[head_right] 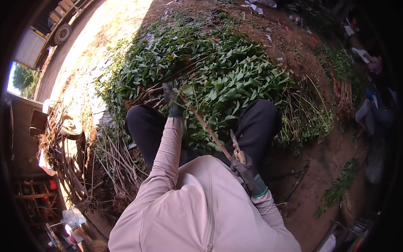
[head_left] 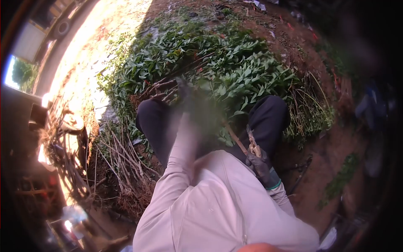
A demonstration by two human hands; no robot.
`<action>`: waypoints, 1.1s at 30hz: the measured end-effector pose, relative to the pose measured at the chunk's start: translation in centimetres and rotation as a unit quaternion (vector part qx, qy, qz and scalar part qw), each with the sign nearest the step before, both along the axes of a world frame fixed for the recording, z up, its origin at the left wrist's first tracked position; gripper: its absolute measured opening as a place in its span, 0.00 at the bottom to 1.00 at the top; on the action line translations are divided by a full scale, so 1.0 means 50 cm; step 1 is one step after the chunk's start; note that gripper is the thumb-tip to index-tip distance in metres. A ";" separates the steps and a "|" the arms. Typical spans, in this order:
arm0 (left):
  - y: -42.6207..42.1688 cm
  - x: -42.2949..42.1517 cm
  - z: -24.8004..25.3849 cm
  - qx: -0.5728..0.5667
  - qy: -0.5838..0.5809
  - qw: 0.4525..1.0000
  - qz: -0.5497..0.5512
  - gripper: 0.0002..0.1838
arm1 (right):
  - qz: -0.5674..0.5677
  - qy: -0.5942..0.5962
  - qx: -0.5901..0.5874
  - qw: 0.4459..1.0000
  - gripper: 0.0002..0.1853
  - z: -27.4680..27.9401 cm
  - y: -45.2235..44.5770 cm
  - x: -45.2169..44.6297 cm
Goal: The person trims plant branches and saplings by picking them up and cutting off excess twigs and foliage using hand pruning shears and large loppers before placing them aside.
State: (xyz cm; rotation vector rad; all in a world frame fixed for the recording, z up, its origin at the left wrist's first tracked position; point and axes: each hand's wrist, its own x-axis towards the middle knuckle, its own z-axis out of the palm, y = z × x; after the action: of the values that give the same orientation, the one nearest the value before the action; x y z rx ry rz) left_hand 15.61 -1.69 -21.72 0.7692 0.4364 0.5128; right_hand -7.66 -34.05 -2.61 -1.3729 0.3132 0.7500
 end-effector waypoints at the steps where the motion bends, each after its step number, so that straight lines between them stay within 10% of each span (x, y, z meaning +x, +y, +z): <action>1: 0.003 -0.021 0.054 -0.056 0.057 0.997 0.010 0.20 | -0.011 -0.020 0.031 0.999 0.08 -0.017 -0.009 -0.006; 3: -0.039 -0.075 0.140 0.098 0.109 0.988 -0.053 0.19 | -0.044 -0.007 0.041 0.998 0.08 -0.009 -0.017 -0.003; 6: -0.105 -0.159 0.068 -0.157 -0.031 0.870 -0.466 0.17 | -0.069 0.017 0.080 0.994 0.09 -0.037 -0.023 0.002; 10: -0.190 -0.212 0.196 -0.138 0.104 0.883 -0.436 0.15 | -0.077 0.004 0.065 0.995 0.09 -0.023 -0.008 0.012; 13: -0.170 -0.202 0.163 -0.201 -0.022 0.924 -0.325 0.16 | -0.059 0.001 0.043 0.997 0.09 -0.002 -0.010 0.013; 15: -0.140 -0.200 0.226 0.186 -0.009 0.928 -0.324 0.18 | -0.060 0.001 0.038 0.997 0.09 0.006 -0.009 0.003; 17: -0.109 -0.187 0.256 0.522 -0.028 0.817 -0.243 0.20 | -0.061 0.005 0.059 0.996 0.09 0.006 -0.016 0.002; 21: -0.114 -0.177 0.191 0.702 -0.081 0.683 -0.183 0.18 | -0.020 0.029 0.047 0.998 0.09 -0.014 -0.018 0.005; 28: -0.029 -0.043 0.140 0.291 0.007 0.950 -0.112 0.07 | -0.011 0.000 0.019 1.000 0.09 0.027 -0.013 -0.008; 32: -0.104 -0.136 0.117 -0.055 0.048 0.945 -0.318 0.07 | -0.043 -0.010 0.046 0.998 0.10 -0.001 -0.025 -0.001; 33: -0.123 -0.166 0.142 0.047 -0.024 0.908 -0.416 0.11 | -0.044 -0.009 0.037 0.998 0.10 -0.002 -0.022 0.007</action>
State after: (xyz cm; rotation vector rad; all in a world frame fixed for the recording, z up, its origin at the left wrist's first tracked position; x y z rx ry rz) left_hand 7.32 -7.83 -14.61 0.9512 0.0093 -0.2521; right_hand -7.29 -35.17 -2.68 -1.2865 0.3274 0.6701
